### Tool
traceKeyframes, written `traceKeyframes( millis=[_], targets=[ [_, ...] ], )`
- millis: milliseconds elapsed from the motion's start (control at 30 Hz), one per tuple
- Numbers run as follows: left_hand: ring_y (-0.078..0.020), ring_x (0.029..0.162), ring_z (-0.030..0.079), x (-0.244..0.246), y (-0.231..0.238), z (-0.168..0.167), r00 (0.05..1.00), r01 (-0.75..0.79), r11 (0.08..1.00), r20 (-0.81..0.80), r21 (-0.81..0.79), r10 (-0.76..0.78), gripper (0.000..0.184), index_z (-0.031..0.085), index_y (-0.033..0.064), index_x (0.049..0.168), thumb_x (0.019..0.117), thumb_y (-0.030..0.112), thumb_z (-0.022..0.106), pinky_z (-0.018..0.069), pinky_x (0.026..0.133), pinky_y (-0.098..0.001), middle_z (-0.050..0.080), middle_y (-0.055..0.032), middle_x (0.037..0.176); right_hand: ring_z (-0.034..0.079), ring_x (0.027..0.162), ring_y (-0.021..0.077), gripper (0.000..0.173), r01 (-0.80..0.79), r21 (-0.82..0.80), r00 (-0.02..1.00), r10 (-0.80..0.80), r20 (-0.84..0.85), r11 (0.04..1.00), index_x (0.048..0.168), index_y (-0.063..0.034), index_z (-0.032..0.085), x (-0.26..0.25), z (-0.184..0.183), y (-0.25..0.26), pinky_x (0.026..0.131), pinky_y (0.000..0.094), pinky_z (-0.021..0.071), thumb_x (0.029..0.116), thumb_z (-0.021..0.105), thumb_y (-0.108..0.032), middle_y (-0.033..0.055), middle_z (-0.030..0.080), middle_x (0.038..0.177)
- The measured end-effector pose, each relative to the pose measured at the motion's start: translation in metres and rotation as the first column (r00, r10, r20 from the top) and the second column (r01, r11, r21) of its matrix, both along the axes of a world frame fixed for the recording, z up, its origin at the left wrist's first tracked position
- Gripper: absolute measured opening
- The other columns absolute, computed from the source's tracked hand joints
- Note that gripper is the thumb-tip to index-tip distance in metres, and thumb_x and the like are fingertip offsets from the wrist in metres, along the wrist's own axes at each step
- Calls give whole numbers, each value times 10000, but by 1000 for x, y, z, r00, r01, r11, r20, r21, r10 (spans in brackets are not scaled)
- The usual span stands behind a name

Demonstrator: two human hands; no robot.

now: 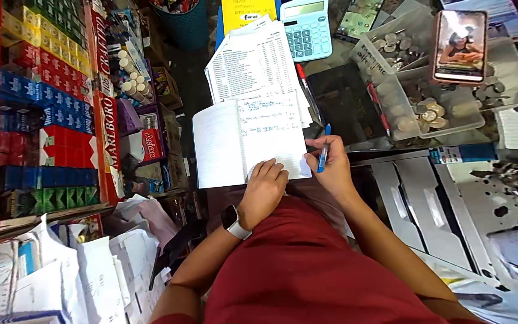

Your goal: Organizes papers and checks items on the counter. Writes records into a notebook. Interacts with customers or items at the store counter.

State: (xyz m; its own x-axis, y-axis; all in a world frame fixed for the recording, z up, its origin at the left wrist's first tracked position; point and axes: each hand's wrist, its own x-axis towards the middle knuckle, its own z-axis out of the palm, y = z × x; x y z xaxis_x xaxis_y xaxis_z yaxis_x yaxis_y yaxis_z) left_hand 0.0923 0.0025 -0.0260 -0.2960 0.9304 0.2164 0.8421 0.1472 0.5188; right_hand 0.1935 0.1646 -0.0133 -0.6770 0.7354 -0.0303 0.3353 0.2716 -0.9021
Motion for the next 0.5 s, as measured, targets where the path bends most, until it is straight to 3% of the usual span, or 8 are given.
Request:
traceKeyframes(
  millis=[133,267,367,500],
  targets=[
    [-377,1199,655,-1,-1,-2,1000,-5,999,-3,50,5,218,737,-27,1066,1003,69,552,499,1053,-515,724,-187,1151,641,816,61,325,24,-20,1000,-24,-17,1000,1229,-5,495,-1,-1,-1,710,240,525,932,630,0,130,662,1220],
    [-337,1073,721,3,-2,-4,995,-103,982,26,159,100,201,745,-50,1039,967,22,572,560,980,-468,746,-188,1077,647,976,56,275,23,-12,999,-23,-47,1000,1220,-14,509,-1,-3,-1,831,236,528,987,623,-105,102,665,1190],
    [-313,998,744,3,-1,-3,972,-205,957,157,206,175,169,759,-46,1003,948,23,614,588,930,-441,754,-183,1037,640,969,35,264,32,-21,997,-33,-74,999,1226,-12,505,0,-2,-1,842,227,522,1016,585,-152,85,666,1176],
    [-219,920,741,0,-2,-1,882,-335,920,411,206,229,121,758,-32,956,926,57,682,606,856,-361,753,-152,980,623,879,5,242,44,-53,996,-48,-79,998,1230,-25,494,0,-3,-1,772,198,511,1044,546,-171,63,661,1157]
  ],
)
